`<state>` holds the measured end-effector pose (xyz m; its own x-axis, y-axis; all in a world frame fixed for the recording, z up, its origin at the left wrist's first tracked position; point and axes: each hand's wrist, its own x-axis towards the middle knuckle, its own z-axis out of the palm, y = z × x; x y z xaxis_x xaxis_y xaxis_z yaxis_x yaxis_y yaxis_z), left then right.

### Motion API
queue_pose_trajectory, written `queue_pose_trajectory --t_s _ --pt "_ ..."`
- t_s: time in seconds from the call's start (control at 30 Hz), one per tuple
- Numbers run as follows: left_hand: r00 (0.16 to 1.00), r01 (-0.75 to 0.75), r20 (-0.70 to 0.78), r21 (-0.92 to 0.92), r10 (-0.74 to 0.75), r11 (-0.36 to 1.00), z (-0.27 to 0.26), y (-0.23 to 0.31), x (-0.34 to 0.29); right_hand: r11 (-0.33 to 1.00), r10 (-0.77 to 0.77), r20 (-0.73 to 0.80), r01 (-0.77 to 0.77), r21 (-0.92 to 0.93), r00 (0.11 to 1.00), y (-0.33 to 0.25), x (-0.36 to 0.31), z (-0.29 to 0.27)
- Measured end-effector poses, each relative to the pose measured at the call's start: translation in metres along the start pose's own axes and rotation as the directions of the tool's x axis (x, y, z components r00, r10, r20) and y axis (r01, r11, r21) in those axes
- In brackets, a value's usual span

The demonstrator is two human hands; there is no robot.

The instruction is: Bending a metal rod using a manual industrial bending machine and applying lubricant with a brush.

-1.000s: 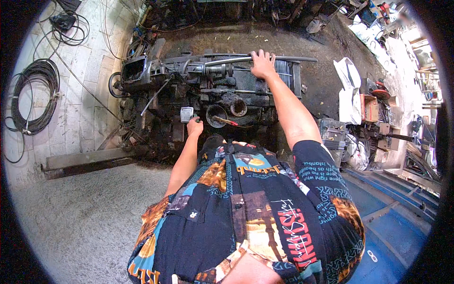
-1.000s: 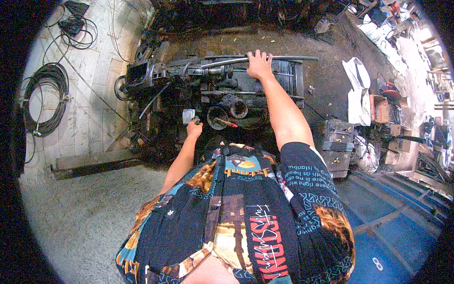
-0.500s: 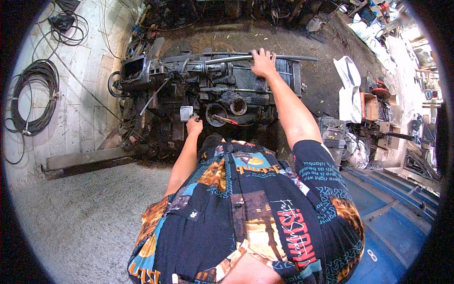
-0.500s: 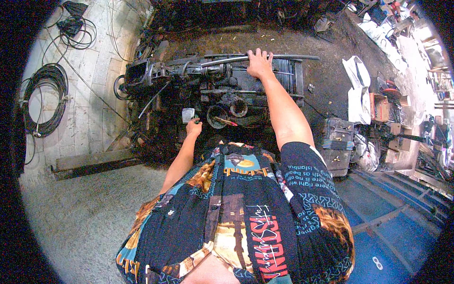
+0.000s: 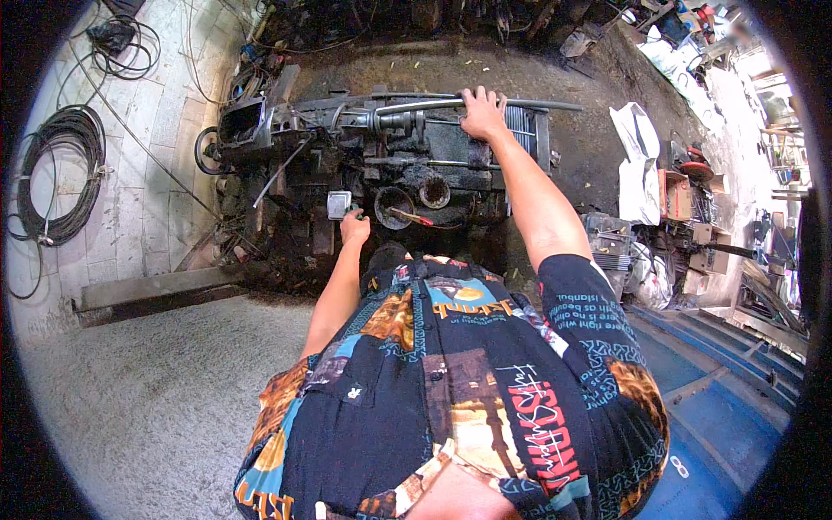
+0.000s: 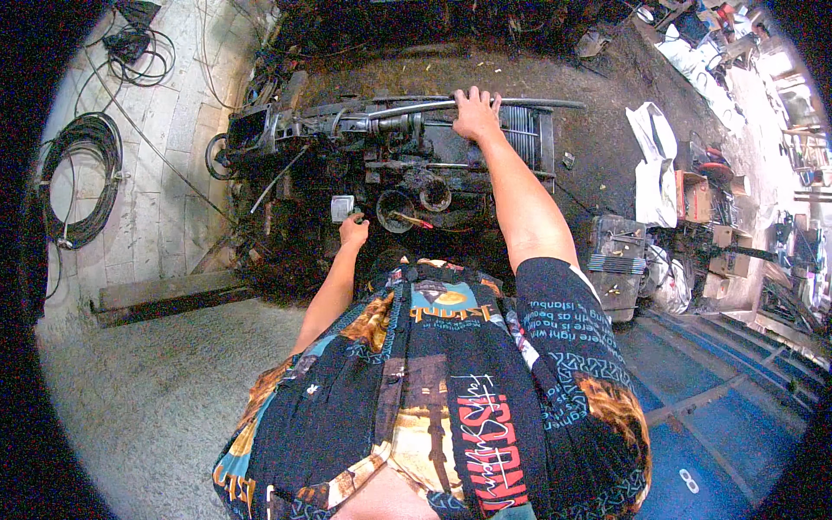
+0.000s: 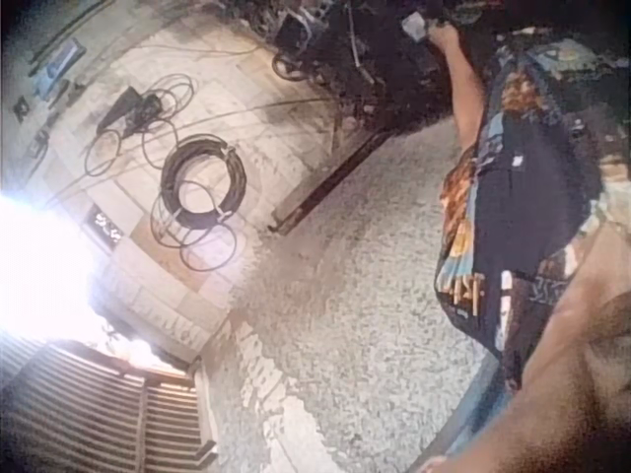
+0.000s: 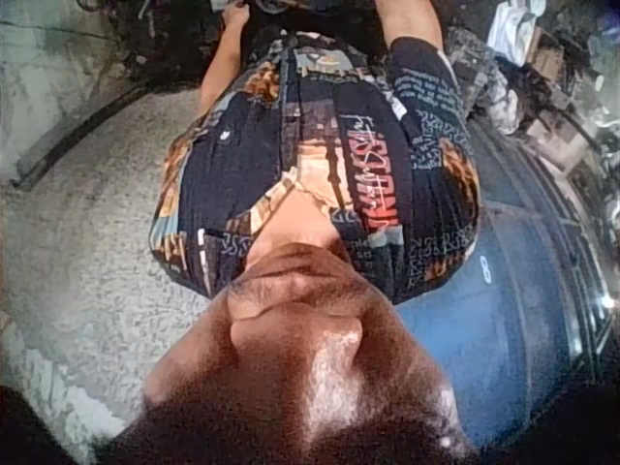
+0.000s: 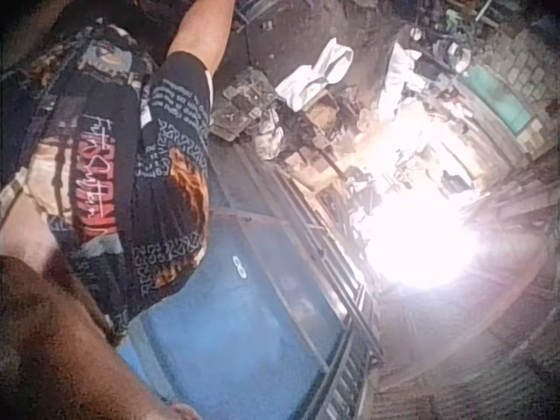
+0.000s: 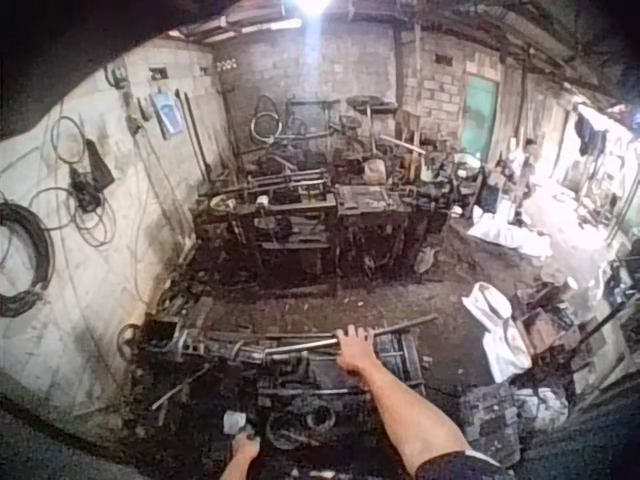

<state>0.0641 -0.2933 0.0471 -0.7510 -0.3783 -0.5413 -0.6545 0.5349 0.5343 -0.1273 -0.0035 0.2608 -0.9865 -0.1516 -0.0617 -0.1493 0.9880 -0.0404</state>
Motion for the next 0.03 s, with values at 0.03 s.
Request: queue_pose_trajectory --t_s 0.03 --pt "1.000 -0.001 0.001 -0.001 0.001 1.000 0.0007 -0.0002 -0.0005 1.000 0.011 0.008 -0.011 0.009 1.000 -0.0004 -0.0014 -0.0022"
